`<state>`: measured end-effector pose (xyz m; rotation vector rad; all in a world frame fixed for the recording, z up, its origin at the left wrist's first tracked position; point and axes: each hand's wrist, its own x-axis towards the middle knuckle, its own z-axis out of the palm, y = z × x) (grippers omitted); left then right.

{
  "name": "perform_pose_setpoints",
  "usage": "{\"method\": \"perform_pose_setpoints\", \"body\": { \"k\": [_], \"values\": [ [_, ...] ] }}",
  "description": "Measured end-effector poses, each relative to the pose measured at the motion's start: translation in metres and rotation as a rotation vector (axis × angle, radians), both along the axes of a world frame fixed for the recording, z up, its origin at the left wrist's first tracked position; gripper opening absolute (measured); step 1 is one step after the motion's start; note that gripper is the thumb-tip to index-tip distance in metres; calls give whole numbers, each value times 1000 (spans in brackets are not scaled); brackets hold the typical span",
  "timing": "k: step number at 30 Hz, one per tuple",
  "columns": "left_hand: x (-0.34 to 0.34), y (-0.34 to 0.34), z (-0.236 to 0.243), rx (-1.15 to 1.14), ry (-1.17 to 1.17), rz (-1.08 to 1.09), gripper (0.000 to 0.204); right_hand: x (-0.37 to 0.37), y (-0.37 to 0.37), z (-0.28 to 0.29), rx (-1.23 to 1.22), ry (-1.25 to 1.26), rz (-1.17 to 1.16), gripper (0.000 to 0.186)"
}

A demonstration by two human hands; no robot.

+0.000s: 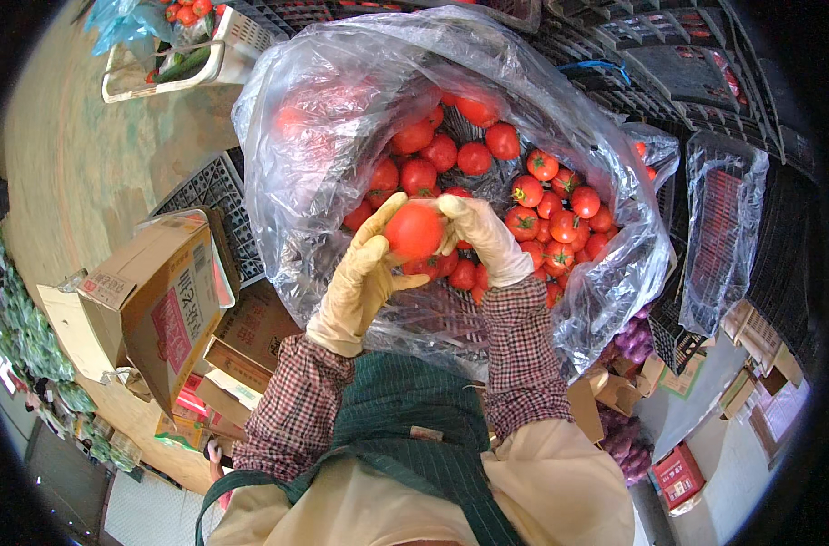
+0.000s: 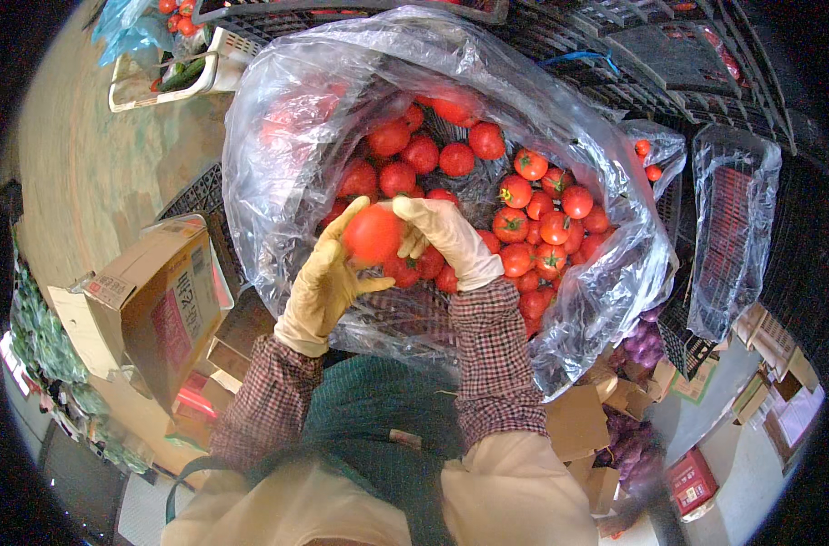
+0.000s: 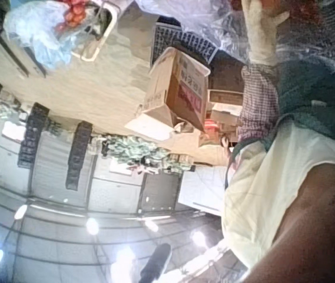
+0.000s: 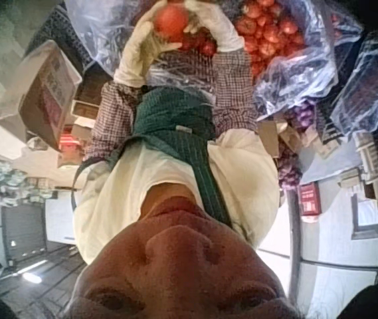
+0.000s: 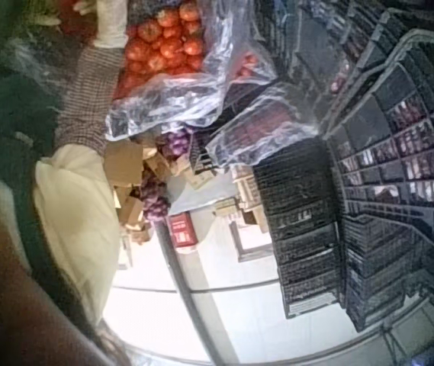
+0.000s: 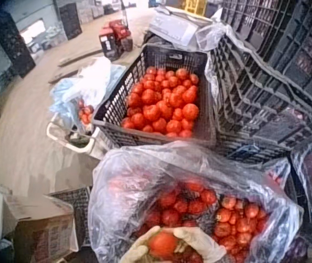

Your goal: The person sorts tomatoes from a plastic-lined crate into cardboard boxes by hand. They then relocate empty boxes and plastic crates within a warehouse area containing stacks of produce.

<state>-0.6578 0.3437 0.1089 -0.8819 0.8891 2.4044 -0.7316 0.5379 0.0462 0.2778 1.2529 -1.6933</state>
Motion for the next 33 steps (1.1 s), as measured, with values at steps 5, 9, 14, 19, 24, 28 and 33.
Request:
{"method": "perform_pose_setpoints", "body": {
  "k": [5, 9, 14, 19, 24, 28, 33],
  "values": [
    [22, -15, -9, 247, 29, -23, 50, -44, -59, -58, 1020, 1045, 70, 60],
    [49, -24, -10, 132, -68, -35, 53, -61, -88, -110, 1084, 955, 182, 76],
    [46, -30, -4, 253, -11, -50, 61, -40, -52, -78, 146, 173, -458, 66],
    [15, -23, 5, 214, 40, -77, 88, -9, -23, 7, -413, -195, -223, 75],
    [0, -19, 6, 521, 35, -157, 99, -5, -10, 31, 425, 129, 110, 36],
    [14, -15, -2, 676, -124, -122, 92, -53, -15, -50, 1101, 1114, 71, 45],
    [35, -12, -8, 702, -111, -96, 91, -91, -18, -109, 1288, 1251, 337, 65]
  ]
}}
